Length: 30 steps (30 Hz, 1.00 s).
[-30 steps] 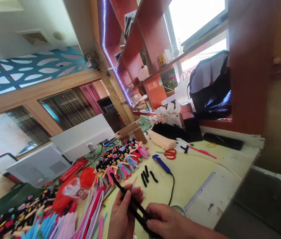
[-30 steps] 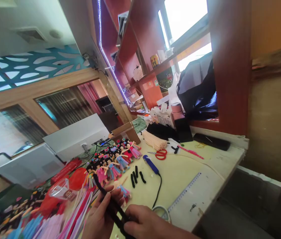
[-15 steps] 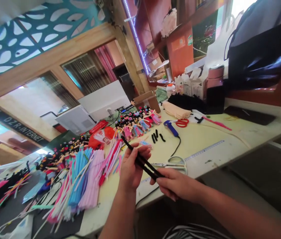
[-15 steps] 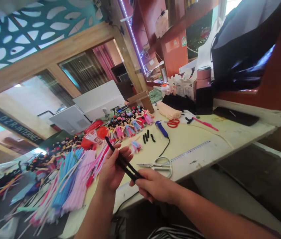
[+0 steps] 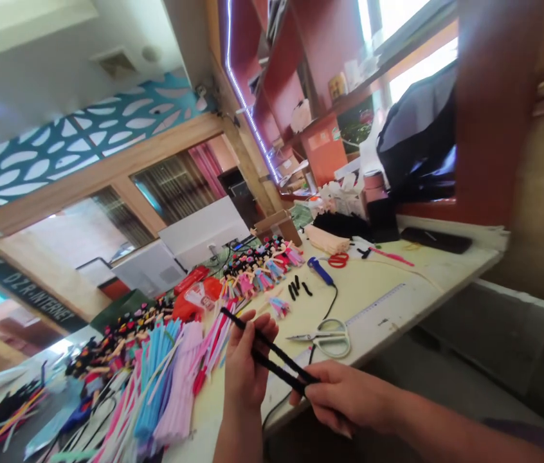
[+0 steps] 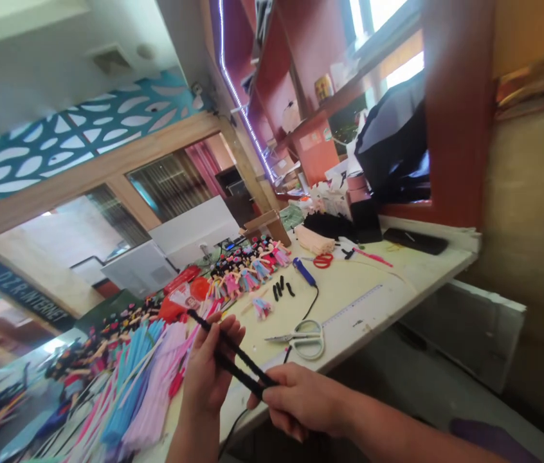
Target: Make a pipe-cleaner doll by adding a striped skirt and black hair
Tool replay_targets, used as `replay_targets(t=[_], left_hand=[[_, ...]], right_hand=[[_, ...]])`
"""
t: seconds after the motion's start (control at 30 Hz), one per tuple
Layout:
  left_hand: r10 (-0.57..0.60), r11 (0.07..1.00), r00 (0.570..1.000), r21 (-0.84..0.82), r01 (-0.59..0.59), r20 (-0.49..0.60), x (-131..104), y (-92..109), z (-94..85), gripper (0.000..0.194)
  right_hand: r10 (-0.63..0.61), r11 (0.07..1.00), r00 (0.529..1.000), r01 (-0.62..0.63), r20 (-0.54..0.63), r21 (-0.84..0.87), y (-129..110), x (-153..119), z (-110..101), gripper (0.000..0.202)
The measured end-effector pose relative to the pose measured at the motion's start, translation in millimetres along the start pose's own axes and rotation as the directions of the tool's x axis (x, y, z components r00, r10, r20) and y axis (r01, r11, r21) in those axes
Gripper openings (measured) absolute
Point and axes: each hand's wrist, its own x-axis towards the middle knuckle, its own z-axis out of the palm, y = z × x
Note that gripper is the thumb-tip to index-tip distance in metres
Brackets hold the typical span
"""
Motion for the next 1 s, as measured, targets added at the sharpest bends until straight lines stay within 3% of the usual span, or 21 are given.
replay_targets(t=[0.23, 0.33, 0.4, 0.47, 0.53, 0.63, 0.7, 0.77, 0.83, 1.0], left_hand=[[-0.011, 0.998, 0.999, -0.056, 0.014, 0.04, 17, -1, 3.4, 0.017], [-0.053, 0.996, 0.999, -0.067, 0.053, 0.001, 35, -1, -1.2, 0.012], [-0.093, 0.994, 0.994, -0.055, 0.09, -0.061, 52, -3, -6.8, 0.014], [-0.132, 0.991, 0.984, -0.022, 0.13, -0.122, 71, -4, -13.3, 0.019], [-0.161, 0.986, 0.972, 0.01, 0.165, -0.172, 91, -7, -20.0, 0.02], [-0.178, 0.981, 0.953, 0.03, 0.191, -0.245, 120, -11, -32.1, 0.02], [-0.186, 0.978, 0.941, 0.034, 0.204, -0.283, 139, -16, -43.8, 0.019], [-0.179, 0.978, 0.937, 0.047, 0.201, -0.299, 155, -24, -58.9, 0.014], [-0.161, 0.979, 0.944, 0.071, 0.189, -0.287, 168, -34, -74.7, 0.004], [-0.191, 0.968, 0.938, 0.105, 0.229, -0.291, 178, -47, -93.0, 0.016]], right_hand=[[0.005, 0.997, 0.999, -0.009, -0.051, -0.073, -14, -9, -20, 0.026], [0.005, 0.99, 0.998, -0.015, -0.068, -0.139, -28, -29, -52, 0.024], [-0.068, 0.987, 0.981, 0.04, -0.179, -0.157, -39, -39, -85, 0.028], [-0.171, 0.972, 0.917, 0.096, -0.36, -0.215, -49, -41, -123, 0.035], [-0.262, 0.94, 0.787, 0.078, -0.559, -0.331, -60, -31, -163, 0.037], [-0.36, 0.842, 0.541, -0.163, -0.76, -0.515, -70, -3, -222, 0.029], [-0.422, 0.718, 0.439, -0.373, -0.794, -0.588, -74, 20, -257, 0.03], [-0.476, 0.565, 0.4, -0.543, -0.783, -0.621, -75, 43, -288, 0.036], [-0.491, 0.458, 0.402, -0.636, -0.773, -0.621, -77, 67, -314, 0.038], [-0.472, 0.364, 0.423, -0.706, -0.773, -0.608, -88, 119, -360, 0.034]])
